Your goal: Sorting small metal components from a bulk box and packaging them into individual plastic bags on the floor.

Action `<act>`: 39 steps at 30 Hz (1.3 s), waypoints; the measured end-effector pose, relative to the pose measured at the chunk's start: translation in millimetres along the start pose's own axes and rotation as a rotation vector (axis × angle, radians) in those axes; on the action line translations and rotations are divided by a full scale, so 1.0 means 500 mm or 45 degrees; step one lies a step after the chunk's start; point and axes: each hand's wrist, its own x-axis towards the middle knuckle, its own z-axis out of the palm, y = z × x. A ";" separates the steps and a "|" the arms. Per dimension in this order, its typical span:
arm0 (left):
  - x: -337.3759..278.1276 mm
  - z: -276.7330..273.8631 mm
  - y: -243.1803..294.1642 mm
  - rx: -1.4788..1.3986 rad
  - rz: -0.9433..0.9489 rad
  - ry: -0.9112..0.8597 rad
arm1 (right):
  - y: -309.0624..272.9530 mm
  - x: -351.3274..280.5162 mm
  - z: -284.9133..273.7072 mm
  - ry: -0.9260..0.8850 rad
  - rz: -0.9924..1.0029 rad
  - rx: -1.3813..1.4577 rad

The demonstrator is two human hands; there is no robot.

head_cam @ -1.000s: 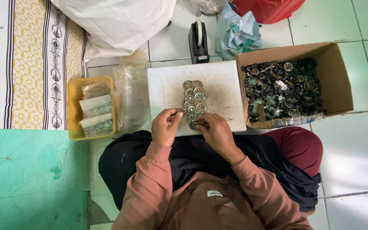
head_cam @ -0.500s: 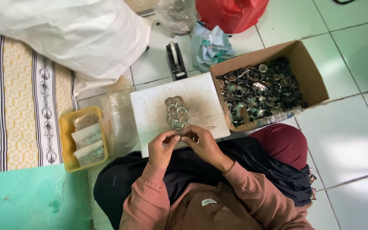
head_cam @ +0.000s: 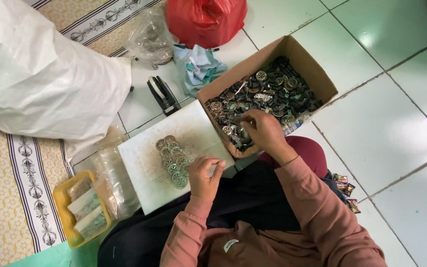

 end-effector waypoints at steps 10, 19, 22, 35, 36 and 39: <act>0.073 0.240 -0.017 0.652 0.061 -0.787 | 0.217 0.013 -0.012 0.244 0.365 -0.383; 0.082 0.244 -0.015 0.628 -0.118 -0.969 | 0.271 0.005 0.023 -0.271 0.422 -0.877; 0.068 0.251 -0.022 0.563 0.080 -0.710 | 0.267 0.000 0.016 -0.294 0.421 -0.931; 0.013 -0.151 -0.027 0.128 0.279 -0.181 | 0.222 -0.007 -0.020 -0.057 0.177 -0.807; 0.005 -0.204 -0.026 0.056 0.176 -0.090 | 0.214 -0.008 -0.023 0.026 0.099 -0.714; -0.033 -0.335 -0.083 0.069 -0.131 0.199 | 0.077 -0.021 -0.005 0.093 0.070 -0.459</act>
